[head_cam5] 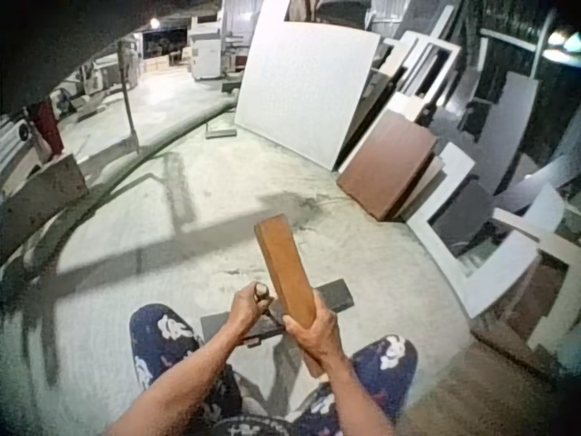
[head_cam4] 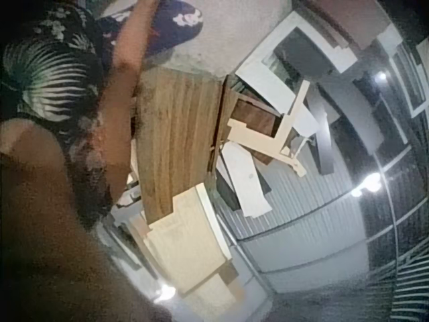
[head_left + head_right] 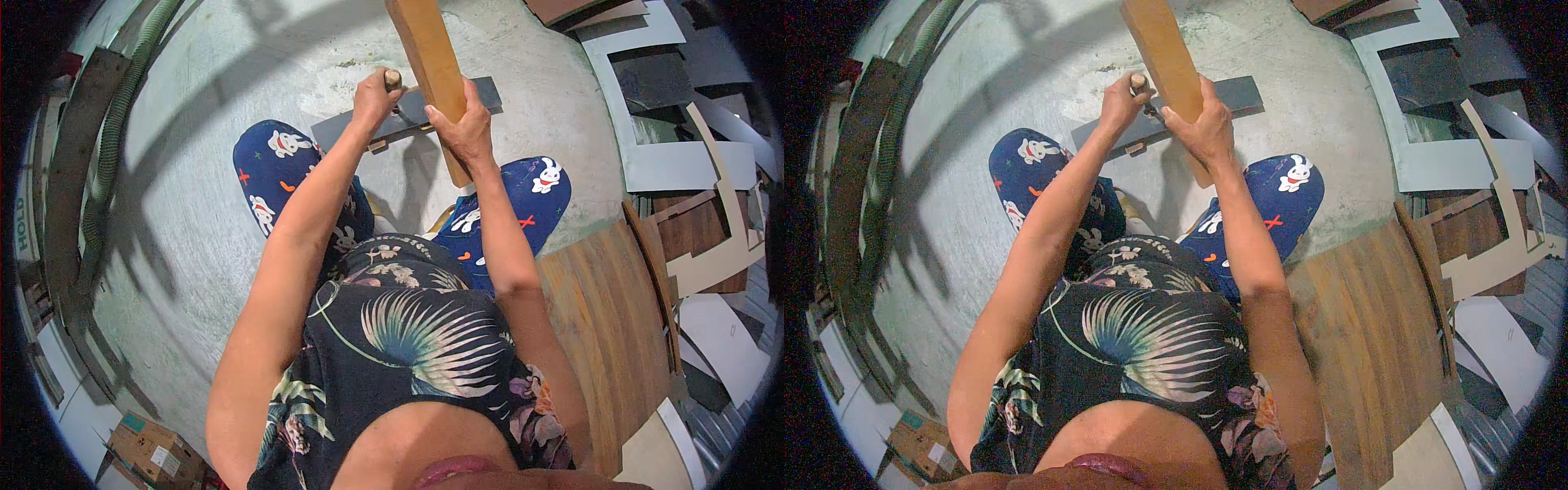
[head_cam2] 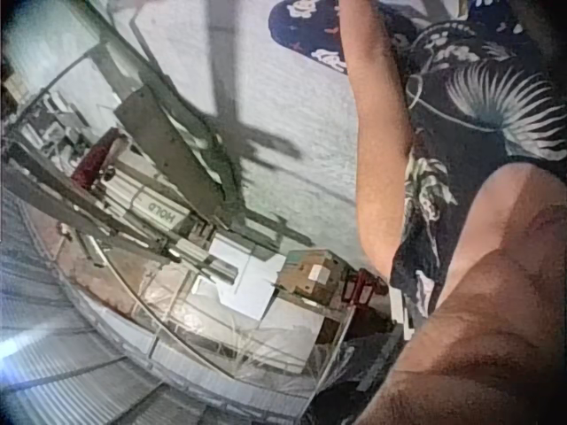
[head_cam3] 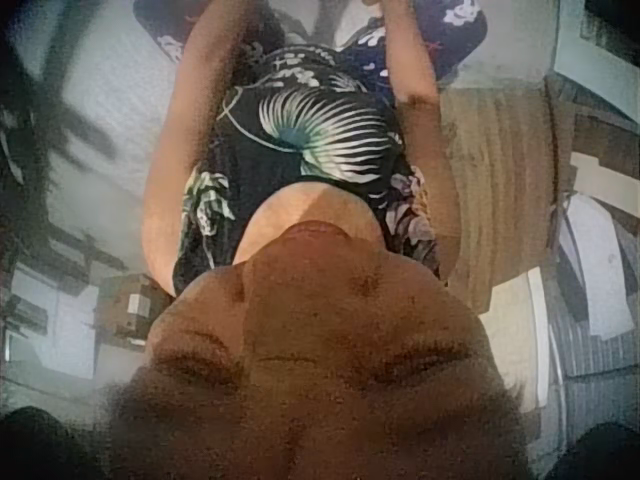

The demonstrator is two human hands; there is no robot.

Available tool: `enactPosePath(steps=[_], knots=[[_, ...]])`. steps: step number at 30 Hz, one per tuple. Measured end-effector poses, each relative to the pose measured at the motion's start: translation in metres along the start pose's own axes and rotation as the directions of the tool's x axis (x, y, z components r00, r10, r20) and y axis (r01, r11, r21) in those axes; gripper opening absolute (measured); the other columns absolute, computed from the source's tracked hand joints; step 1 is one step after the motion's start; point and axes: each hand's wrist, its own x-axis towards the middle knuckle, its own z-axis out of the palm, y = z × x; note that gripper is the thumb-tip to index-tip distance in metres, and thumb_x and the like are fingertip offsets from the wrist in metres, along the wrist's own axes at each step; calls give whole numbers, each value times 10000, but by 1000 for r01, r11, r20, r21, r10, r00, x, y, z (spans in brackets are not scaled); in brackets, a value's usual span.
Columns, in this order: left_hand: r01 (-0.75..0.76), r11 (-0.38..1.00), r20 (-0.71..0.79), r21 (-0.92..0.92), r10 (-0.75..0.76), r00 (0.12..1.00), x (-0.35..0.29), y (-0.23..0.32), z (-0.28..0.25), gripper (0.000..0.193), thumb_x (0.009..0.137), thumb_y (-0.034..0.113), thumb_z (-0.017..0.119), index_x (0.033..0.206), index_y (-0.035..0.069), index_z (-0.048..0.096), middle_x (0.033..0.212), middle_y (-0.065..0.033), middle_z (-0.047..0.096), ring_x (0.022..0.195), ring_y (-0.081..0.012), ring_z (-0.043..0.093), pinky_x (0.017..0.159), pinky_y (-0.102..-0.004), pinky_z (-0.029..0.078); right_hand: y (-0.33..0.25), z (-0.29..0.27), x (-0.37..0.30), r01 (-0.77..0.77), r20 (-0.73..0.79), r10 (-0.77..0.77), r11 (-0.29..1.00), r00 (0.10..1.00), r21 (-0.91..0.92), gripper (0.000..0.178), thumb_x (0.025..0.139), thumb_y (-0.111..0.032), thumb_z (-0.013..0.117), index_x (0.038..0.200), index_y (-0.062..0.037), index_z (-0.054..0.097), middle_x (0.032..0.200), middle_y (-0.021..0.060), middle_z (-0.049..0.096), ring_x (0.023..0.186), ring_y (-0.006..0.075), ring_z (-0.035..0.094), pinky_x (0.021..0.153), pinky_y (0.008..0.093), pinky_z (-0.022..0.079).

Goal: Marking and aligning wooden pieces for assembly in a manufacturing environment.

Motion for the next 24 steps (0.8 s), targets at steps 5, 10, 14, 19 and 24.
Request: enactPosePath(steps=[5,10,14,19,24], knots=[[39,995,63,-89,-33,997,-10,-4,8,283,786,218,765,952,34,628,903,-187,689,847,-349,676,735,-427,518,1,0,-2,10,13,-10,1000,1000,-9,671,735,-275,767,1309,-52,501,1120,189,668,1030,355,662,881,423,521],[25,997,17,-71,-24,1000,-8,7,1,290,782,217,769,961,37,627,898,-188,688,850,-343,678,733,-426,517,5,-1,-2,22,26,-21,999,999,-40,662,734,-280,765,1300,-55,505,1106,182,673,1021,351,666,870,424,525],[8,992,-57,-126,-15,998,-9,6,-4,310,763,212,785,953,22,632,906,-193,691,854,-348,681,735,-426,520,3,-2,0,27,-15,-28,999,1000,-20,667,730,-279,766,1301,-57,505,1094,187,675,1010,359,668,870,426,525],[1,998,-52,-68,-4,999,-10,2,-4,316,757,198,791,956,7,638,899,-195,690,846,-350,682,728,-421,524,6,-1,-1,11,-25,-12,1000,1000,-17,683,725,-286,768,1307,-55,495,1089,199,670,1010,376,661,871,436,523],[1,995,-60,-104,-7,998,-10,-1,-2,327,752,194,797,971,10,640,902,-194,690,846,-358,679,732,-425,528,8,1,-1,20,-8,-21,998,1000,-54,690,727,-302,768,1305,-50,487,1097,216,662,1016,388,657,875,442,521]])
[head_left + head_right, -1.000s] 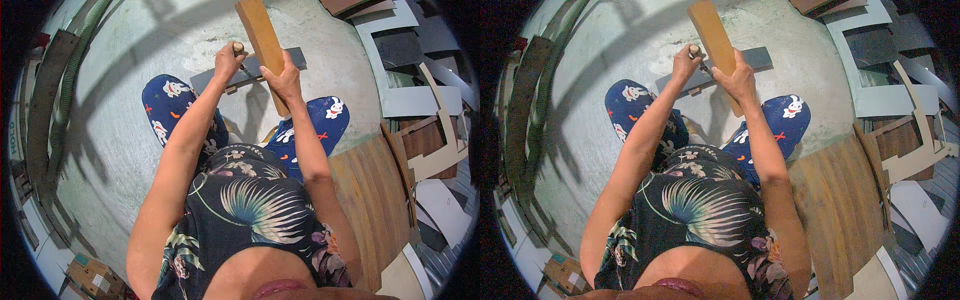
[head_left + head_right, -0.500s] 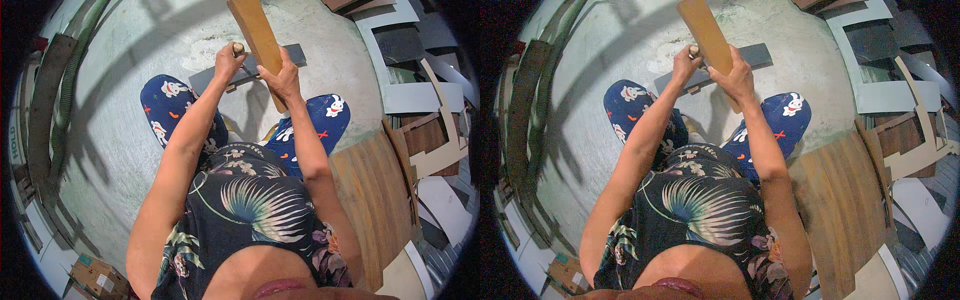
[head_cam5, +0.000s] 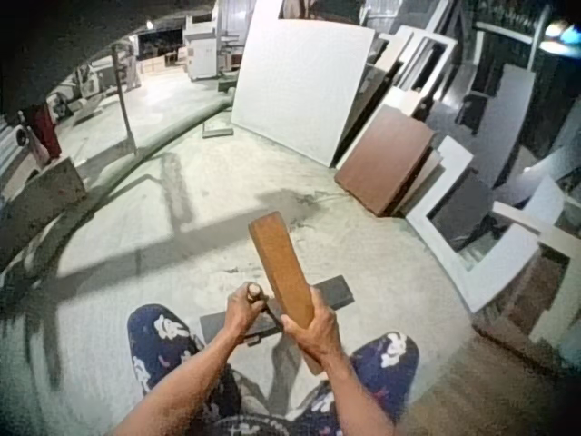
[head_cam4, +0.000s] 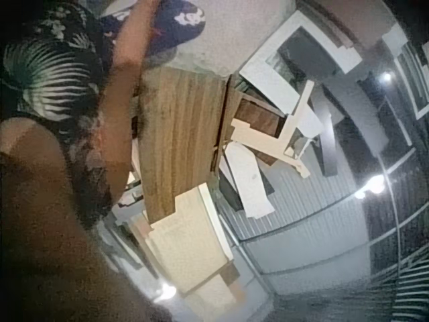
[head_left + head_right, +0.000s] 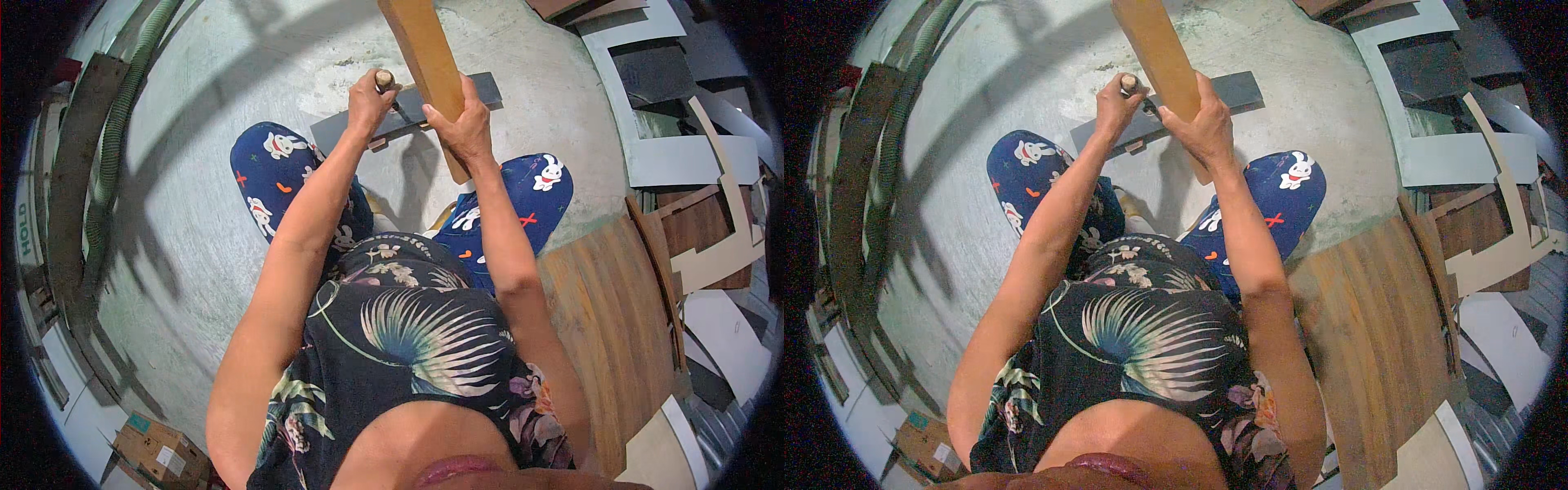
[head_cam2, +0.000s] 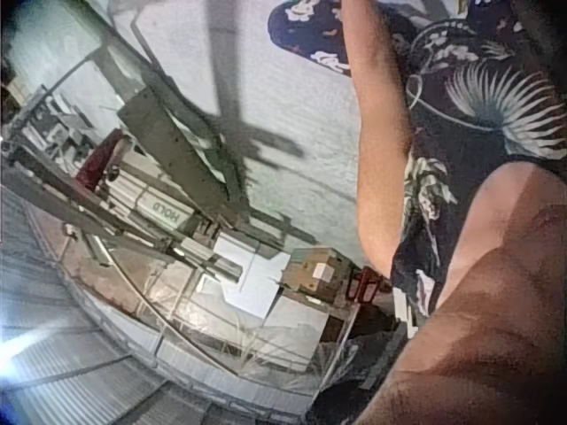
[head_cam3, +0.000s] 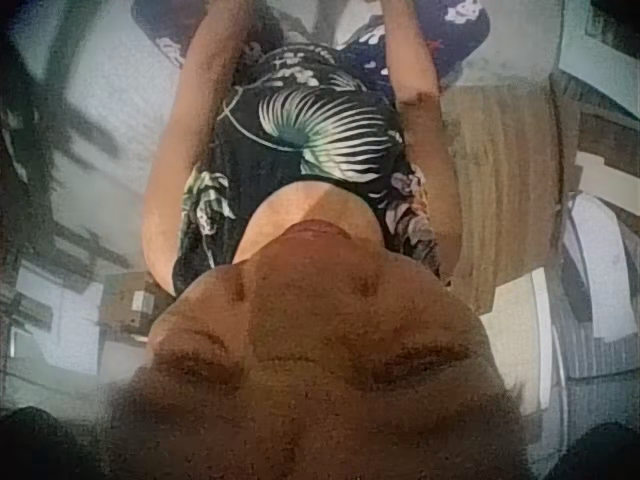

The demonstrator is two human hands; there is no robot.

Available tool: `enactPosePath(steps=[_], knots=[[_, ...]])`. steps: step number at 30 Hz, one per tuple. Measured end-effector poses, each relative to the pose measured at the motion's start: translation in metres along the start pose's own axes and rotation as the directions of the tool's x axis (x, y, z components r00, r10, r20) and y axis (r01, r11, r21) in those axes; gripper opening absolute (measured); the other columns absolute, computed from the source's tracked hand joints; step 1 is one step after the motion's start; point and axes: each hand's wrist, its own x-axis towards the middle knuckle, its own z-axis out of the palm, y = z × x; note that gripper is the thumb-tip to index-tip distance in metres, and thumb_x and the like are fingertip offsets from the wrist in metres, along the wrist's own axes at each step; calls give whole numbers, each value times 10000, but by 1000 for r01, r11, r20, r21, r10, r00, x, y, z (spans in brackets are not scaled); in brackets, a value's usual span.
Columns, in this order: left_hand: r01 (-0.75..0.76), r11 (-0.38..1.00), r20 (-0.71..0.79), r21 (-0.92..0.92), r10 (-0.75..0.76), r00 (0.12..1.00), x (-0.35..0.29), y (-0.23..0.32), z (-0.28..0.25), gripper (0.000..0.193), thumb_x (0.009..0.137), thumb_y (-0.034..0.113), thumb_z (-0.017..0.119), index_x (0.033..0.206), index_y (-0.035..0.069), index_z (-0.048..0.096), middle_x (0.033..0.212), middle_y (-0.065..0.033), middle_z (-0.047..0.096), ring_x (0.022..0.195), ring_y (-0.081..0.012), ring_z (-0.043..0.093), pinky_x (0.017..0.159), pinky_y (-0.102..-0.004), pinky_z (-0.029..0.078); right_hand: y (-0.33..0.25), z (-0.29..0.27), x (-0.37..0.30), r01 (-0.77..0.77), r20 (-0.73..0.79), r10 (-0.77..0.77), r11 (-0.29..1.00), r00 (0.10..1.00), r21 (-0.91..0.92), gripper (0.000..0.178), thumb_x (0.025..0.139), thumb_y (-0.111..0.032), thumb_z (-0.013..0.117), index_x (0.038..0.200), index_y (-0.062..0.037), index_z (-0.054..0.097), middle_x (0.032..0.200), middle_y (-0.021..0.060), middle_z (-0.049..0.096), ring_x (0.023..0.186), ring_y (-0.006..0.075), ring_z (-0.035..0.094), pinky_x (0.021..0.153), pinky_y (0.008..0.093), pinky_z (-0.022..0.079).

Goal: Marking and aligning wooden pieces for assembly in a manufacturing environment.

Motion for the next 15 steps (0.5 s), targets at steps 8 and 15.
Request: enactPosePath(steps=[8,15], knots=[[-8,1000,-8,30,8,1000,-1,-1,3,344,749,195,799,996,19,638,903,-197,687,856,-360,675,743,-425,529,-1,0,0,3,6,-3,1000,1000,5,685,730,-300,769,1299,-41,488,1096,220,660,1013,393,656,868,445,521],[-45,998,-24,55,46,999,-2,4,2,312,744,170,796,950,18,618,896,-195,681,857,-365,669,746,-430,522,-12,-1,-9,56,-30,-54,994,998,96,665,736,-293,756,1293,-44,491,1094,219,661,1011,398,653,870,450,517]])
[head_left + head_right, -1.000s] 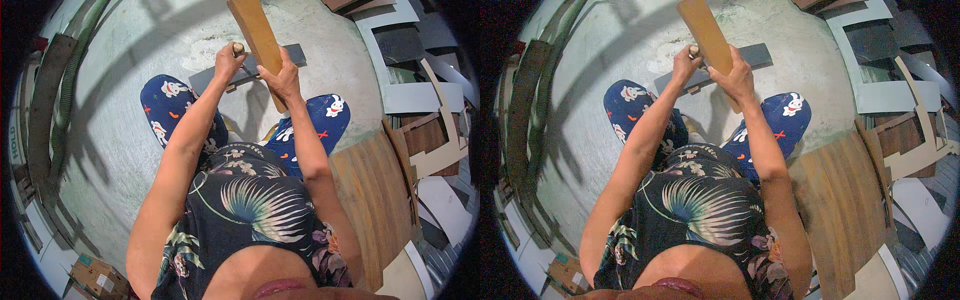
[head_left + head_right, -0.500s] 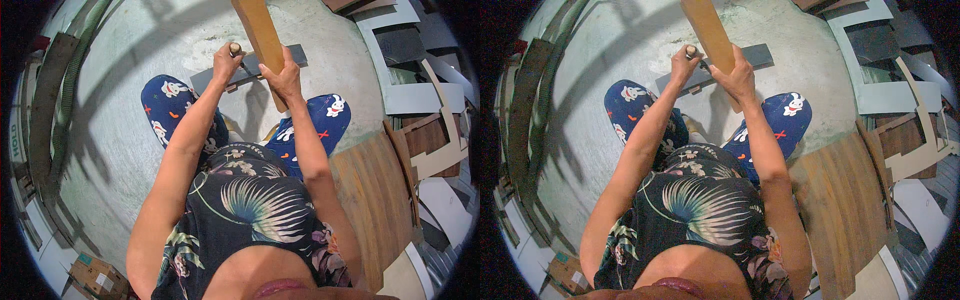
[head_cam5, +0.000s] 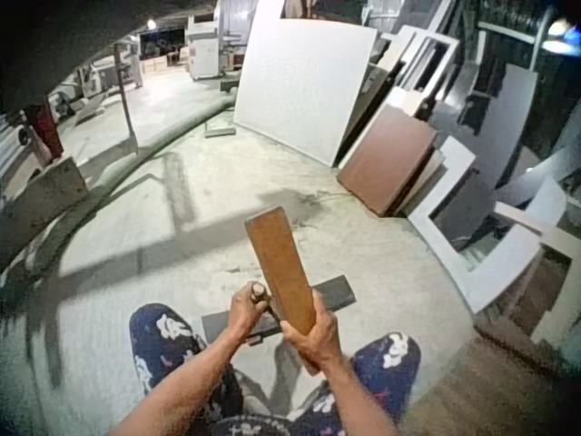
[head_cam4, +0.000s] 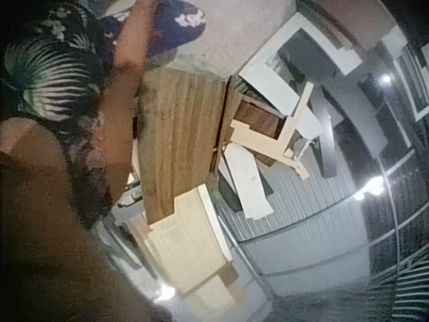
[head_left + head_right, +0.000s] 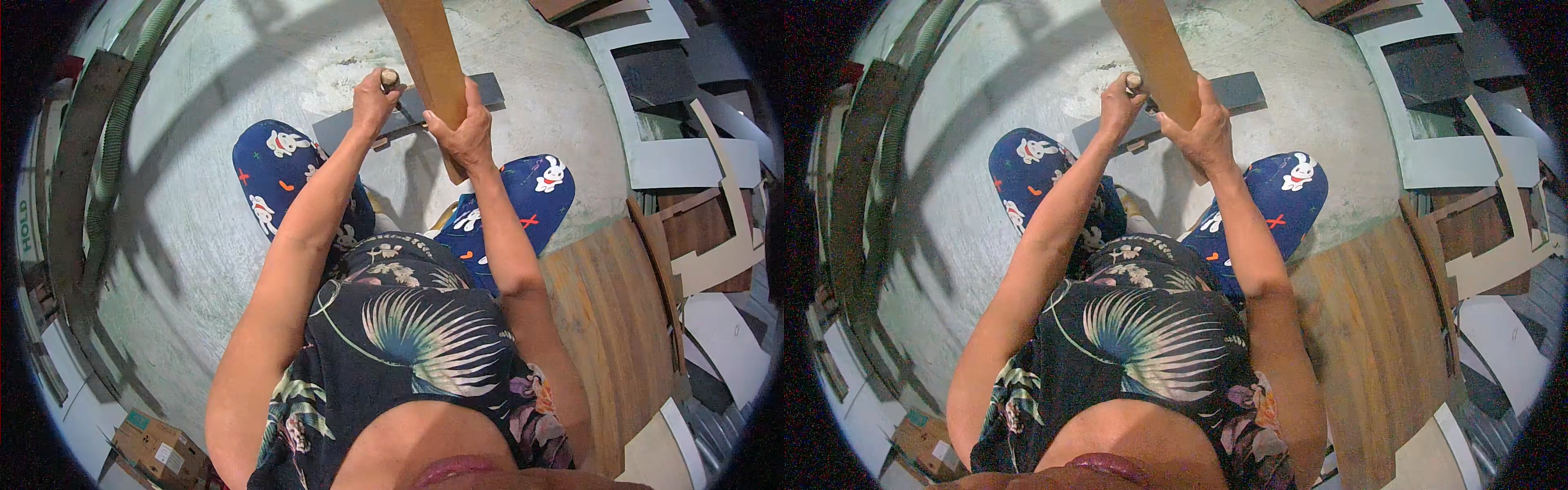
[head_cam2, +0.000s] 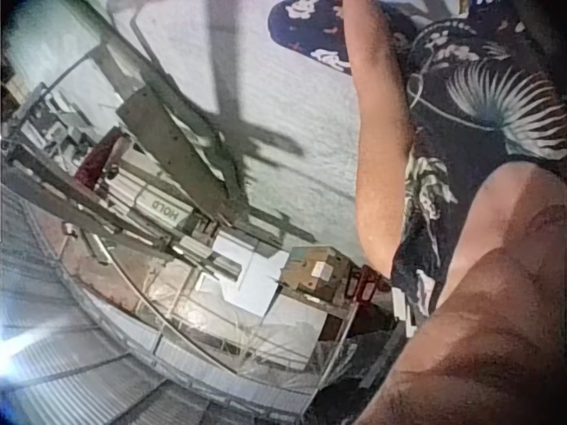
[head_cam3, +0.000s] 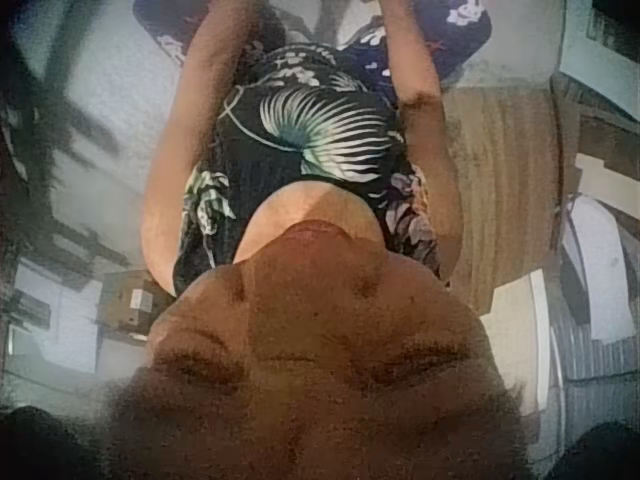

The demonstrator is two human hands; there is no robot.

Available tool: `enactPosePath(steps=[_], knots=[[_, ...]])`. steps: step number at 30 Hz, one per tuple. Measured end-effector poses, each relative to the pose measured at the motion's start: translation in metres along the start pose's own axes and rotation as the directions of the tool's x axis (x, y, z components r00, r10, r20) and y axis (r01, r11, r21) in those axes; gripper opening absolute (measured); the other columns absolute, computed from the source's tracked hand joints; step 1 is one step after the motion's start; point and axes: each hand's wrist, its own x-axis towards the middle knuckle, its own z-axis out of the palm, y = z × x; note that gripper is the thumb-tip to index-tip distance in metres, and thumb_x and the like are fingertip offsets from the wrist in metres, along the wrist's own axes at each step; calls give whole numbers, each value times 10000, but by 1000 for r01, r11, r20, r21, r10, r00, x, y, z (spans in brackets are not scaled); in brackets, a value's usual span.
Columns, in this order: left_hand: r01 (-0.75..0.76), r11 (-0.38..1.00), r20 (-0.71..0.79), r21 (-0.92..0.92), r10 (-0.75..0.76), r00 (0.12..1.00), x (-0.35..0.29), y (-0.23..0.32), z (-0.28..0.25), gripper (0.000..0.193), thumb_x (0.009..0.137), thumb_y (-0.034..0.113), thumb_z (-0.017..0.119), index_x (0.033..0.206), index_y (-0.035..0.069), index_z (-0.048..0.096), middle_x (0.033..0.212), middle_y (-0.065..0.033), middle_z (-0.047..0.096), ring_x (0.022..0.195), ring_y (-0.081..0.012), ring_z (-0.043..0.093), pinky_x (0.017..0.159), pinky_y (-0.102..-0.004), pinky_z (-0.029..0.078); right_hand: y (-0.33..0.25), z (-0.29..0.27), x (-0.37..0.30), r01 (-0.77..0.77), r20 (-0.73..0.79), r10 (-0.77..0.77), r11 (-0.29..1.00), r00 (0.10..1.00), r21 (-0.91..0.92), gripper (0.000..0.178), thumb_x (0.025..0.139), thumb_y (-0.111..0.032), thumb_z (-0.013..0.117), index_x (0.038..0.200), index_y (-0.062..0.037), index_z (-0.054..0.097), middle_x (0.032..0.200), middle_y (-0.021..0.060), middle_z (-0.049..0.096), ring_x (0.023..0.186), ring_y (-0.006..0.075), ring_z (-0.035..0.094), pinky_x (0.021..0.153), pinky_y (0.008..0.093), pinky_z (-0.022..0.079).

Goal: Marking and aligning wooden pieces for assembly in a manufacturing environment.

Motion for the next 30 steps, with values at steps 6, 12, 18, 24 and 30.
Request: enactPosePath(steps=[6,12,18,24,30], knots=[[110,977,71,-183,-99,993,-2,1,-3,346,727,96,765,1045,45,639,905,-189,682,859,-366,668,755,-421,525,7,15,1,-188,267,282,925,922,-329,632,756,-259,752,1298,-57,496,1092,230,657,1028,387,646,879,404,513],[-16,998,4,-65,17,1000,-1,-6,-1,295,743,88,733,1024,36,663,934,-195,691,878,-366,678,770,-422,532,1,8,-1,12,139,-4,998,990,-59,643,745,-293,749,1284,-47,501,1083,240,663,1041,402,641,880,433,512],[86,996,142,-6,-85,986,1,-17,4,305,742,90,733,1027,28,642,949,-205,690,886,-376,671,761,-423,530,12,14,2,-177,313,303,912,900,-371,647,727,-296,751,1281,-66,506,1089,228,661,1025,412,641,864,463,518],[64,998,57,-23,-63,996,-3,-9,-1,267,764,155,756,974,35,645,877,-178,696,836,-347,684,753,-416,530,-3,6,3,-160,190,172,984,967,-73,624,735,-287,745,1271,-61,520,1060,215,677,1011,391,656,863,439,521],[72,992,-5,-100,-73,997,2,-6,-10,308,758,195,797,962,23,643,891,-179,696,838,-323,687,740,-403,531,14,-3,5,-130,-3,130,992,992,-6,620,746,-238,760,1275,-29,513,1065,196,683,995,340,676,863,417,523]])
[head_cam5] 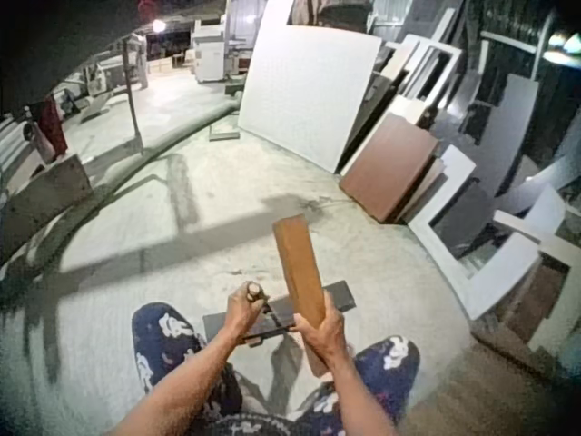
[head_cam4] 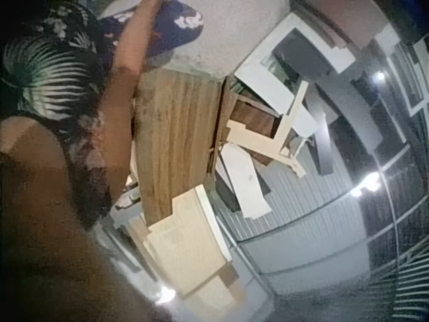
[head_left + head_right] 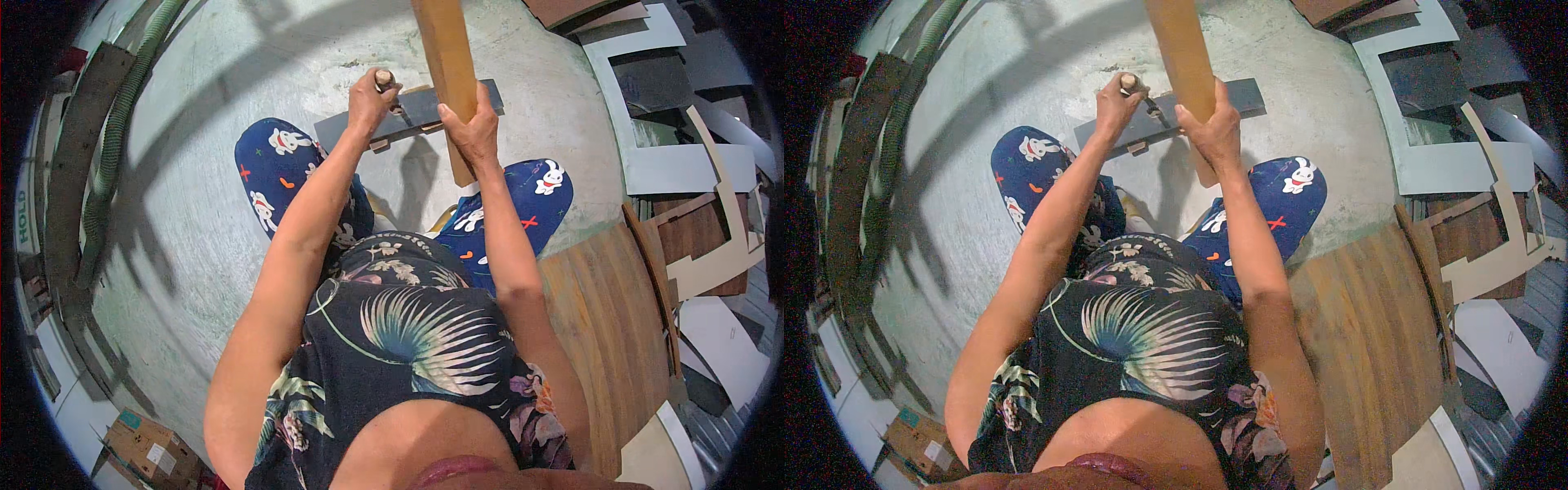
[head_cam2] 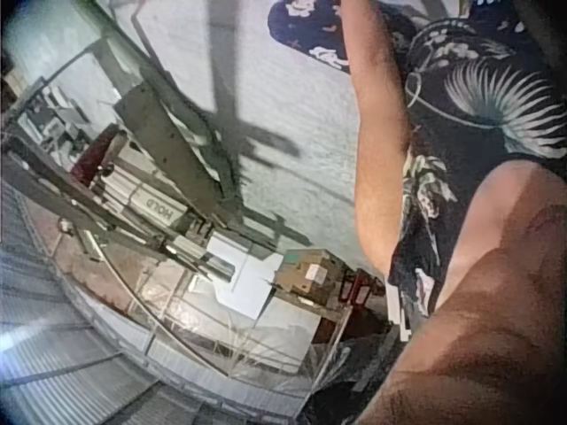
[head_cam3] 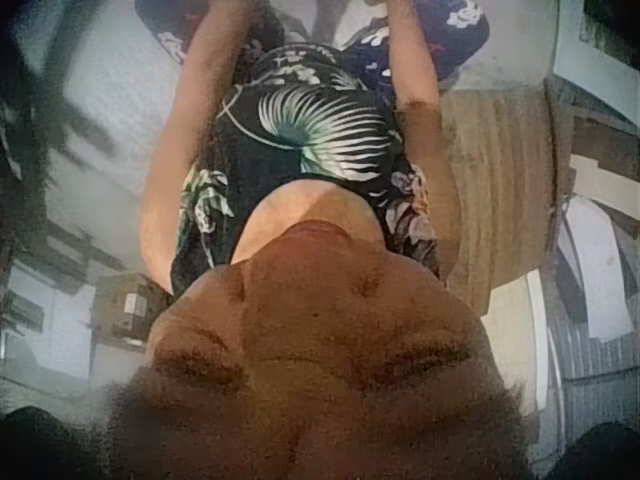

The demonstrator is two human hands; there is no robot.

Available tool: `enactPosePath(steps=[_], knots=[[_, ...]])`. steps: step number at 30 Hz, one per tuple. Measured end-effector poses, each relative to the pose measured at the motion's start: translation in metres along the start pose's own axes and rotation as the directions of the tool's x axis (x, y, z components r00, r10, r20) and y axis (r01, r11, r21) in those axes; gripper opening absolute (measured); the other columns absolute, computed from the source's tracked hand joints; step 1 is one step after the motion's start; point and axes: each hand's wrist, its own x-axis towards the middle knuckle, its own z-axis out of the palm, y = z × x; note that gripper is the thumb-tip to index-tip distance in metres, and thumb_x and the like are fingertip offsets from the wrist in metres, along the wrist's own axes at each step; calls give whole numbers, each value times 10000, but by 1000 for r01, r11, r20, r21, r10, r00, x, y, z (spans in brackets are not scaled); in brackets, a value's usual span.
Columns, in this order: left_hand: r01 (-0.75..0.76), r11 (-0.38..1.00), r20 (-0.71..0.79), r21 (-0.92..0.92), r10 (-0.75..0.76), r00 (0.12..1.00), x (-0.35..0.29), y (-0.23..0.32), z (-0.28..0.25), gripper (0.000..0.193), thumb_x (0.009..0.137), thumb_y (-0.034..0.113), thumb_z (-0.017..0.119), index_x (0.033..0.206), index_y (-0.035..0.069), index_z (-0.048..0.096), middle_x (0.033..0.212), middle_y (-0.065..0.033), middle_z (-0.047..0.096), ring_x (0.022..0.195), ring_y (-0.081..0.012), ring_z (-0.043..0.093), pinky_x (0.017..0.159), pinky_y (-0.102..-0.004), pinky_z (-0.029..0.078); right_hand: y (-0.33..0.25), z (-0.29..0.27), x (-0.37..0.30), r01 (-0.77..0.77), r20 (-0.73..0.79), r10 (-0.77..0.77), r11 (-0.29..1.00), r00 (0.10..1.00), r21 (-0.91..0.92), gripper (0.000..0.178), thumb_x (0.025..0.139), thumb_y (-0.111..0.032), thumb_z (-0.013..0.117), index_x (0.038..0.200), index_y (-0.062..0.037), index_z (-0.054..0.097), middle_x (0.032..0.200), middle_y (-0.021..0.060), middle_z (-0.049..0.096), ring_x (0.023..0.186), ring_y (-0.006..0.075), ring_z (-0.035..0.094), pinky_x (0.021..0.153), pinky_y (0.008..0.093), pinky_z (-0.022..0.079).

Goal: Marking and aligning wooden pieces for assembly in a manufacturing environment.

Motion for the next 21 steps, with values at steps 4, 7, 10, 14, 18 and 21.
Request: enactPosePath(steps=[4,7,10,14,18,21], knots=[[-3,999,-38,32,5,999,-1,2,-1,321,753,200,800,966,18,644,892,-183,696,836,-334,685,738,-404,531,3,-1,1,23,-34,-24,999,999,-26,630,745,-243,769,1277,-29,508,1094,195,673,1007,338,670,875,414,519],[-22,999,-30,27,23,999,-3,2,2,330,754,202,801,974,13,644,900,-186,696,842,-338,684,737,-405,532,1,2,0,33,-7,-33,999,999,-19,639,745,-251,767,1286,-37,503,1111,204,665,1021,349,664,878,420,518],[-29,999,-28,30,30,999,-4,2,4,335,752,197,805,983,17,643,909,-186,695,849,-337,684,737,-404,532,2,5,-1,23,13,-23,999,1000,-49,648,742,-259,763,1294,-43,500,1111,206,664,1028,362,660,883,430,516],[-39,997,-31,61,41,999,-7,1,5,345,745,195,813,992,25,642,907,-186,694,849,-343,683,738,-404,532,-3,4,-3,50,33,-48,997,998,-54,666,740,-269,762,1307,-45,492,1117,206,662,1034,371,656,888,435,515],[-64,995,-39,71,67,997,-9,3,7,348,747,193,812,994,24,636,900,-184,693,855,-347,682,745,-406,532,-3,3,-2,46,28,-45,998,999,-44,675,740,-269,762,1315,-46,489,1125,202,660,1039,368,656,891,432,514],[-6,999,-9,32,7,1000,-9,0,8,346,747,194,810,988,20,632,908,-187,690,861,-349,680,750,-410,530,-2,4,-2,36,26,-34,998,999,-49,675,739,-266,765,1315,-45,492,1128,202,661,1041,365,656,892,431,514]])
